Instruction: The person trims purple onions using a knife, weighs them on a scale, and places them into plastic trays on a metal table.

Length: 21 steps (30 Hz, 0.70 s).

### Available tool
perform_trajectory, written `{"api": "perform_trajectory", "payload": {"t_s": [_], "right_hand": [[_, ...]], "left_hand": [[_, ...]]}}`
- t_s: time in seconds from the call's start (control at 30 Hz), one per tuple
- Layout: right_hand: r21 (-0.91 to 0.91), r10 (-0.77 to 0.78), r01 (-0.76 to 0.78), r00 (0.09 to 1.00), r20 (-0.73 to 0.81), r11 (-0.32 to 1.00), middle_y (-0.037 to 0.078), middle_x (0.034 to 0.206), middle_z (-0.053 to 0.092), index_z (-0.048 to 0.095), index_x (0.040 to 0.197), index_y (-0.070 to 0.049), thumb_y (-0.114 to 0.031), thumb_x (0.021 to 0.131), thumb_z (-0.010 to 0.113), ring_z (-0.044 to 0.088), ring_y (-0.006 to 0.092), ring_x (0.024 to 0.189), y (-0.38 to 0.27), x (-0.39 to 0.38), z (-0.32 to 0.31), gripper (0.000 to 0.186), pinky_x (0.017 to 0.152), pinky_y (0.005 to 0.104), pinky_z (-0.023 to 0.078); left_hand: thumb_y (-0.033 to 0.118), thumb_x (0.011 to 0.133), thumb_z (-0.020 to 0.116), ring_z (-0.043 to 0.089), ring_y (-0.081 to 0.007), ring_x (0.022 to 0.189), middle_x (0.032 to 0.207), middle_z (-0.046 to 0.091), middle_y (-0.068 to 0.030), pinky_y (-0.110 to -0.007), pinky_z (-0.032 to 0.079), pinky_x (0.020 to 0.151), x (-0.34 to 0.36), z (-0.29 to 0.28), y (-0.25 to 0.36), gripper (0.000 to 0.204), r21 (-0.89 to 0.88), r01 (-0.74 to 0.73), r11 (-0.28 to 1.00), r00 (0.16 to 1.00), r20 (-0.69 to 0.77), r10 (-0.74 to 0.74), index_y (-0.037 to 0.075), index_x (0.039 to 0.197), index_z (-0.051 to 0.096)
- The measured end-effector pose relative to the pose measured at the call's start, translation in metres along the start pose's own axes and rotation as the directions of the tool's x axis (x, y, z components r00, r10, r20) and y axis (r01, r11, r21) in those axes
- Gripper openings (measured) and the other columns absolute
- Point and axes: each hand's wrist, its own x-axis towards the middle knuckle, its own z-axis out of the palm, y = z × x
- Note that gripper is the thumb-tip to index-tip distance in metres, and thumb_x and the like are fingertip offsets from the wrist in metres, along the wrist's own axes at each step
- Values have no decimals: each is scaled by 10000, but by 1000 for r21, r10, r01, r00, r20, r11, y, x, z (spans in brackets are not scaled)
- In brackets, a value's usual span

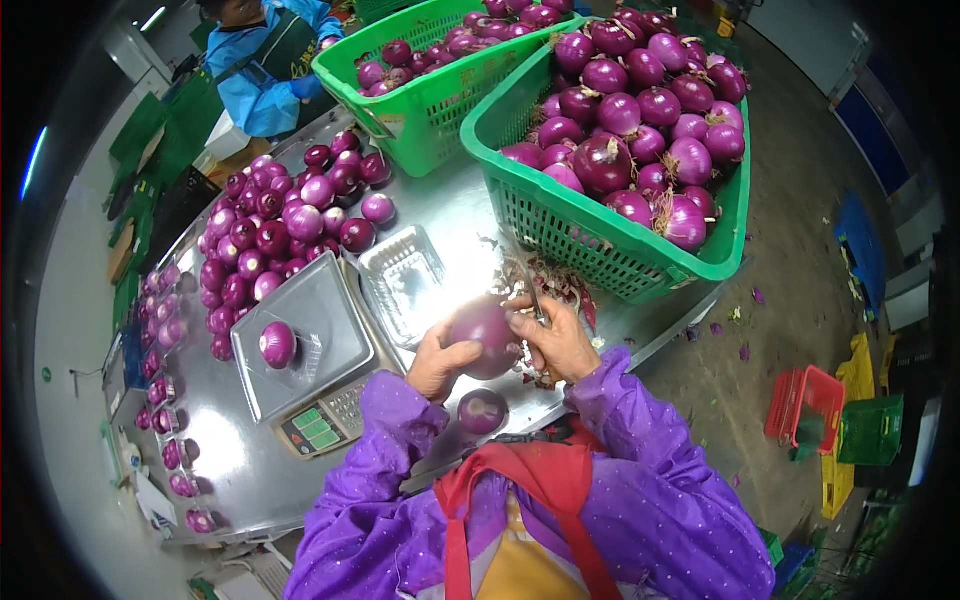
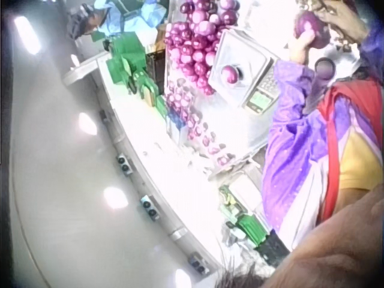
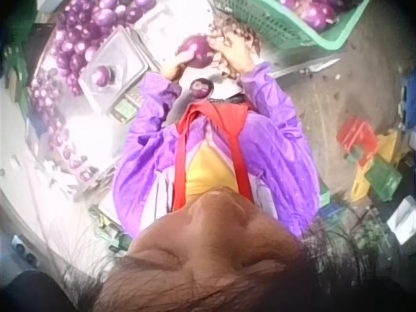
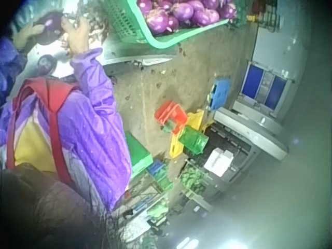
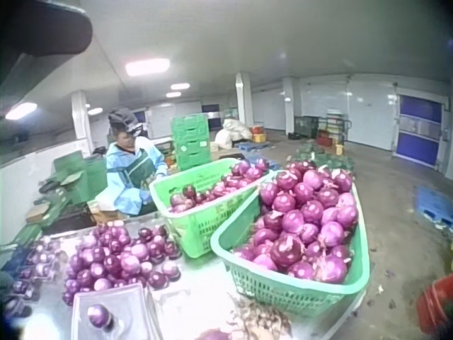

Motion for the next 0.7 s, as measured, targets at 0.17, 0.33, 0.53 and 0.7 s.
{"api": "perform_trajectory", "payload": {"t_s": [0.17, 0.33, 0.53, 0.7], "right_hand": [[-511, -510, 350, 833, -212, 785, 138, 759, 618, 564, 958, 7, -132, 823, 611, 624, 248, 695, 11, -6, 0, 199, 594, 364, 478], [-709, -528, 348, 848, -40, 613, 166, 765, 580, 530, 919, -22, -58, 769, 593, 599, 340, 691, 3, -19, 21, 167, 599, 412, 465], [-786, -493, 340, 868, 51, 517, 171, 758, 560, 483, 899, -37, -81, 744, 605, 577, 395, 714, -9, -10, 17, 202, 599, 471, 450], [-707, -469, 384, 879, 85, 594, 203, 720, 583, 522, 897, 0, -42, 736, 587, 591, 387, 666, 2, -8, 8, 179, 594, 432, 454]], "left_hand": [[222, 831, 613, 513, -309, 1133, 1236, 487, -176, -465, 419, 992, -5, 5, -25, 584, -518, -152, 842, 966, -259, 16, 20, 1312, 352], [156, 835, 551, 480, -299, 1156, 1260, 440, -157, -462, 433, 971, -11, 18, -21, 579, -530, -196, 825, 974, -202, 102, 48, 1346, 300], [190, 792, 610, 486, -279, 1165, 1261, 465, -138, -452, 414, 998, -16, 23, -18, 664, -267, -238, 934, 943, -295, 156, 29, 1351, 290], [229, 716, 660, 506, -280, 1143, 1243, 469, -158, -417, 423, 989, -19, 21, -16, 771, -130, -278, 952, 941, -238, 242, 21, 1356, 282]]}}
